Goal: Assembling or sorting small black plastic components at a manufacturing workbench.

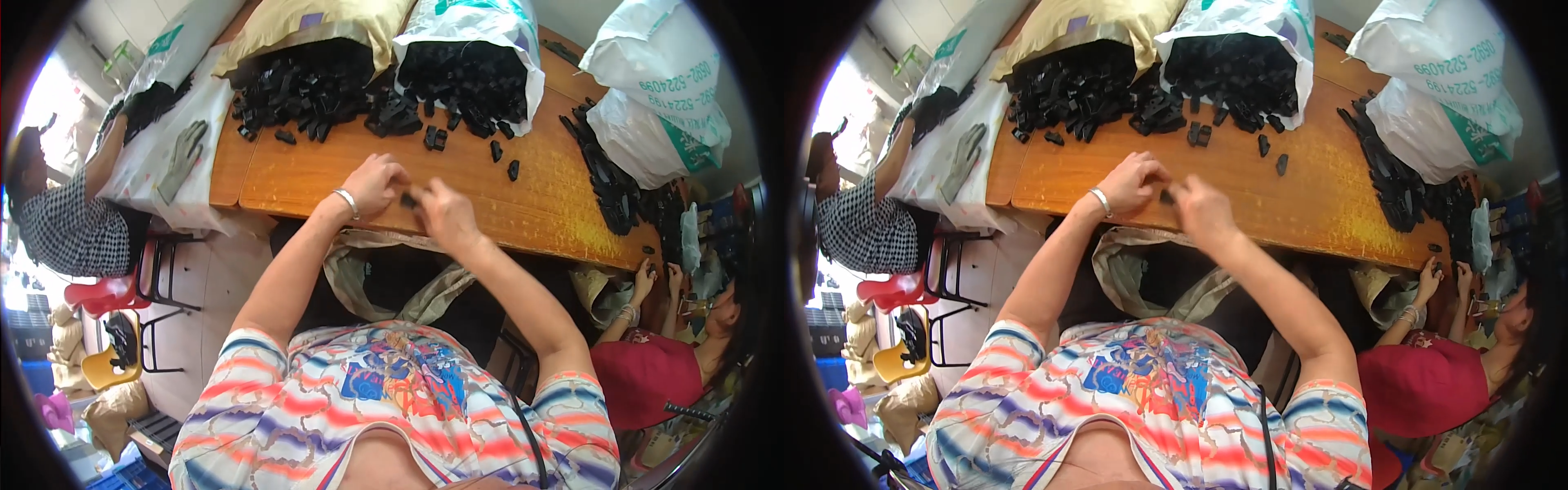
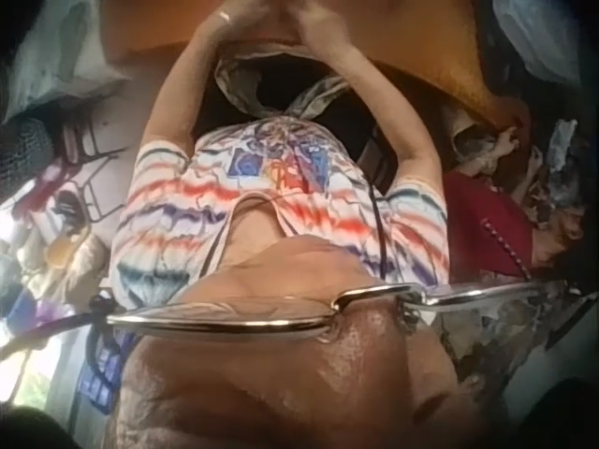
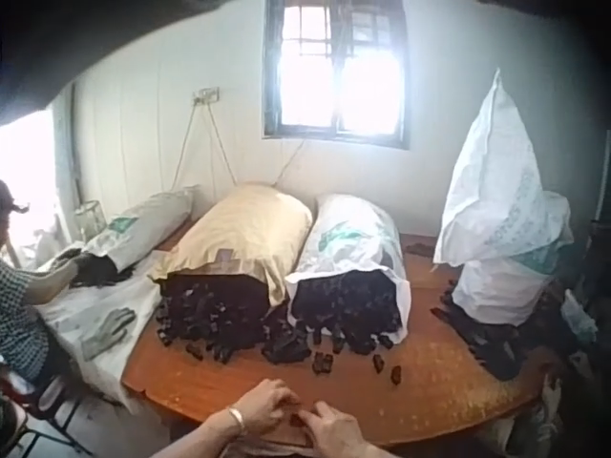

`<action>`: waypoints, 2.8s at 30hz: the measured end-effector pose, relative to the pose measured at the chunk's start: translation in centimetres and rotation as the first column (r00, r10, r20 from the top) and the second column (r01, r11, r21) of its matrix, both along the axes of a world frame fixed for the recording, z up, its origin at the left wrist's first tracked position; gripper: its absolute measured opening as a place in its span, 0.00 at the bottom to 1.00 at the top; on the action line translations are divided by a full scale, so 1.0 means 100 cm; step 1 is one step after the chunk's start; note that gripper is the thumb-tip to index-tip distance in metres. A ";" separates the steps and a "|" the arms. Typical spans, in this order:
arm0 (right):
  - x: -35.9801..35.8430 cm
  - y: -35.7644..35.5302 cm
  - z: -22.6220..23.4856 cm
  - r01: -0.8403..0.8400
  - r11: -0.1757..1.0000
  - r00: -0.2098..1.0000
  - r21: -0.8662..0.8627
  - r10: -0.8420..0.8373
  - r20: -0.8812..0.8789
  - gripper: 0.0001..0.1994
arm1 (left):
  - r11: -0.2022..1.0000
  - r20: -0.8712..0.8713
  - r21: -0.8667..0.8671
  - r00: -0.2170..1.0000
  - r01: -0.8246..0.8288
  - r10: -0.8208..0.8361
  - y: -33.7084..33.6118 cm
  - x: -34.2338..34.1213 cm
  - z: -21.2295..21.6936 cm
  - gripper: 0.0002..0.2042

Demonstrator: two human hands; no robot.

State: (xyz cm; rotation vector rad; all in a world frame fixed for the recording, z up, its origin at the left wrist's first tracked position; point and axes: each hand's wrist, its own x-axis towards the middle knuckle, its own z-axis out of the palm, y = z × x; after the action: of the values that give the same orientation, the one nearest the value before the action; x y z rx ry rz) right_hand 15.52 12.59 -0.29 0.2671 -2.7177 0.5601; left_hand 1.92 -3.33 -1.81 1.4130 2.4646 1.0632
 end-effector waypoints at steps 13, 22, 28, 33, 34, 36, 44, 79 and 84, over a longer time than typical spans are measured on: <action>0.036 0.031 0.010 0.101 0.982 0.991 -0.157 -0.113 -0.069 0.06 | 0.911 -0.120 0.005 0.904 -0.412 0.409 0.094 -0.021 0.014 0.14; -0.053 0.129 0.017 0.553 0.815 0.825 0.171 -0.565 0.027 0.11 | 0.909 -0.093 -0.050 0.908 -0.413 0.407 0.064 0.002 0.018 0.10; -0.043 0.119 0.013 0.452 0.860 0.867 0.236 -0.486 0.109 0.10 | 0.925 -0.009 -0.101 0.930 -0.367 0.368 0.047 0.020 0.025 0.11; -0.019 0.095 0.010 0.348 0.883 0.913 -0.315 -0.243 0.326 0.09 | 0.997 -0.366 -0.069 0.930 -0.036 0.009 0.041 0.016 0.031 0.14; -0.016 0.089 0.008 0.350 0.882 0.913 -0.316 -0.246 0.325 0.09 | 0.997 -0.368 -0.069 0.930 -0.034 0.006 0.041 0.013 0.029 0.14; -0.011 0.081 0.005 0.271 0.955 0.961 -0.122 -0.262 0.087 0.08 | 0.992 -0.307 -0.123 0.950 0.014 -0.051 0.040 0.011 0.026 0.11; -0.012 0.088 -0.003 0.305 0.938 0.952 -0.166 -0.297 0.073 0.09 | 0.955 -0.152 -0.268 0.984 -0.126 0.088 0.038 0.016 0.036 0.09; -0.016 0.014 0.000 -0.004 0.967 0.999 0.256 0.013 -0.034 0.14 | 0.981 -0.050 -0.013 0.980 -0.195 0.194 0.016 0.023 0.007 0.12; 0.013 0.001 0.006 0.018 0.999 0.995 0.037 -0.021 0.093 0.12 | 0.971 0.364 -0.172 0.927 0.166 -0.094 0.000 0.003 0.036 0.11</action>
State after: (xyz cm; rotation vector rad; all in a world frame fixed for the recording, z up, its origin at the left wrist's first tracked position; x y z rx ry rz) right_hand 16.78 12.73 0.34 0.2289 -2.8200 0.5306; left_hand 2.25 -3.37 1.78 1.1864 2.1217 0.9178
